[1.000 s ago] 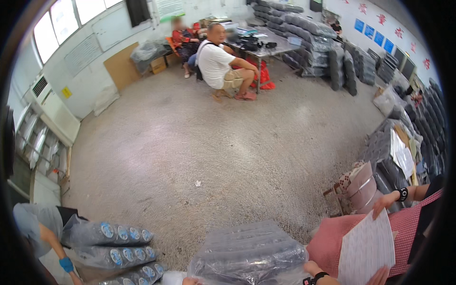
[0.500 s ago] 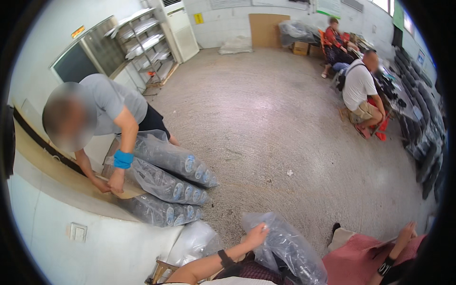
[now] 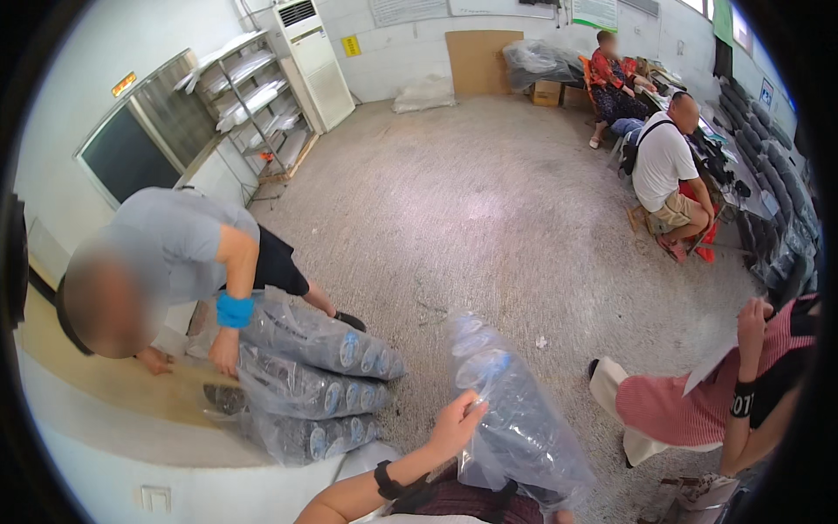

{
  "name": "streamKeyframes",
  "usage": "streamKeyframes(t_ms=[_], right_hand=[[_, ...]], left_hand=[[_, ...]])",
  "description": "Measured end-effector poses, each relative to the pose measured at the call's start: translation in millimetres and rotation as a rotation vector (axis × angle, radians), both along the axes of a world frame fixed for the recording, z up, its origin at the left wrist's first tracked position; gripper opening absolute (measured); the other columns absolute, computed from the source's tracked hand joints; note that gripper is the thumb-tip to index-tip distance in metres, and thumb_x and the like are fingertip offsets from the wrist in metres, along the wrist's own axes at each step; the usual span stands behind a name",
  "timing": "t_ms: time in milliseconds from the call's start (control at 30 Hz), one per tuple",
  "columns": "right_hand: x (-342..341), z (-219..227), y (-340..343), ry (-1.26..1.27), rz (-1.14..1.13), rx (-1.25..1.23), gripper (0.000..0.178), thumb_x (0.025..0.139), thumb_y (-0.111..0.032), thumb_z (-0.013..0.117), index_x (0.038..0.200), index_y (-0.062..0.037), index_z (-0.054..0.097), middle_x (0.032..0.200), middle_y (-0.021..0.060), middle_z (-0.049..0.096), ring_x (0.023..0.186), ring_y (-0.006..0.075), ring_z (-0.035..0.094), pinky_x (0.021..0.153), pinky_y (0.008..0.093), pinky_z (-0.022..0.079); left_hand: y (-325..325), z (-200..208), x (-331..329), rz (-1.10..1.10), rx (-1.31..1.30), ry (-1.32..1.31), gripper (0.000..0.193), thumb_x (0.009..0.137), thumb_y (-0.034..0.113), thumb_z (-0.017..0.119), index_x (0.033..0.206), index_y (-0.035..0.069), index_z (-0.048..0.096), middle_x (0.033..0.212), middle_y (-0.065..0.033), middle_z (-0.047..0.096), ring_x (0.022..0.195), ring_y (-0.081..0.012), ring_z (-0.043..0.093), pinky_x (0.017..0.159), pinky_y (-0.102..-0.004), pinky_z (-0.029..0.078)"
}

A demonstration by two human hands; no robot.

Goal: The person sits on the floor and wraps individual round containers with clear plastic film. They pick up containers, wrap them by hand, and place the wrapped units into a growing pile. Other workers are visible in the background.

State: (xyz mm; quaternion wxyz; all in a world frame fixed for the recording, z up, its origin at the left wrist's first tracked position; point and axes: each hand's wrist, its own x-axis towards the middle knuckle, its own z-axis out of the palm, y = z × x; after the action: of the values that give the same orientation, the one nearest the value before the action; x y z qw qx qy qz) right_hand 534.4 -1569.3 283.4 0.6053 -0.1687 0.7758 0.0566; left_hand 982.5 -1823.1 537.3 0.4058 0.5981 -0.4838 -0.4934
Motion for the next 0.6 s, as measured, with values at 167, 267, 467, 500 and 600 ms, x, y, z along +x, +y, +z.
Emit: streamKeyframes(t_ms=[167,267,467,500,600], right_hand=[[68.4,-32.0,-163.7,-0.053,0.209,-0.173,0.030,0.082,-0.029,0.063,0.103,-0.0086,0.062,0.099,0.0150,0.064,0.088,0.0322,0.062,0.070,0.0465,0.052],[109.6,-40.9,-274.9,0.056,1.067,-0.563,0.020,0.081,-0.021,0.059,0.092,-0.0056,0.067,0.093,0.0168,0.067,0.081,0.0332,0.064,0.067,0.0455,0.053],[278.3,15.4,-454.6,-0.186,0.176,-0.605,0.020,0.080,-0.013,0.054,0.075,-0.0029,0.071,0.080,0.0195,0.068,0.071,0.0317,0.065,0.063,0.0427,0.052],[308.0,22.6,-475.8,-0.217,0.321,-0.618,0.021,0.082,-0.014,0.054,0.077,-0.0033,0.071,0.079,0.0187,0.067,0.069,0.0294,0.064,0.062,0.0416,0.051],[401.9,-26.4,-523.7,-0.364,1.008,-0.785,0.021,0.082,-0.021,0.056,0.083,-0.0028,0.068,0.079,0.0186,0.066,0.073,0.0370,0.062,0.066,0.0468,0.050]], left_hand=[[-88.1,23.6,62.1,0.131,-0.063,-0.016,0.020,0.093,0.023,0.061,0.086,0.005,0.056,0.059,-0.0006,0.046,0.053,-0.0084,0.042,0.049,-0.0308,0.035],[-134.7,21.5,156.4,0.271,-0.086,-0.097,0.016,0.092,0.019,0.062,0.089,0.004,0.059,0.066,0.0006,0.053,0.061,-0.0087,0.047,0.057,-0.0285,0.040],[-219.3,76.7,303.2,0.402,-0.228,-1.479,0.032,0.081,0.014,0.069,0.111,0.006,0.065,0.135,-0.0209,0.044,0.131,-0.0402,0.036,0.109,-0.0563,0.025],[-231.6,69.6,322.2,0.373,-0.244,-1.465,0.035,0.080,0.016,0.069,0.115,0.012,0.065,0.139,-0.0198,0.042,0.135,-0.0405,0.030,0.112,-0.0582,0.018],[-271.3,29.3,328.4,-0.042,-0.213,-1.384,0.046,0.078,0.026,0.072,0.123,0.019,0.063,0.145,-0.0185,0.038,0.140,-0.0391,0.025,0.114,-0.0613,0.009]])
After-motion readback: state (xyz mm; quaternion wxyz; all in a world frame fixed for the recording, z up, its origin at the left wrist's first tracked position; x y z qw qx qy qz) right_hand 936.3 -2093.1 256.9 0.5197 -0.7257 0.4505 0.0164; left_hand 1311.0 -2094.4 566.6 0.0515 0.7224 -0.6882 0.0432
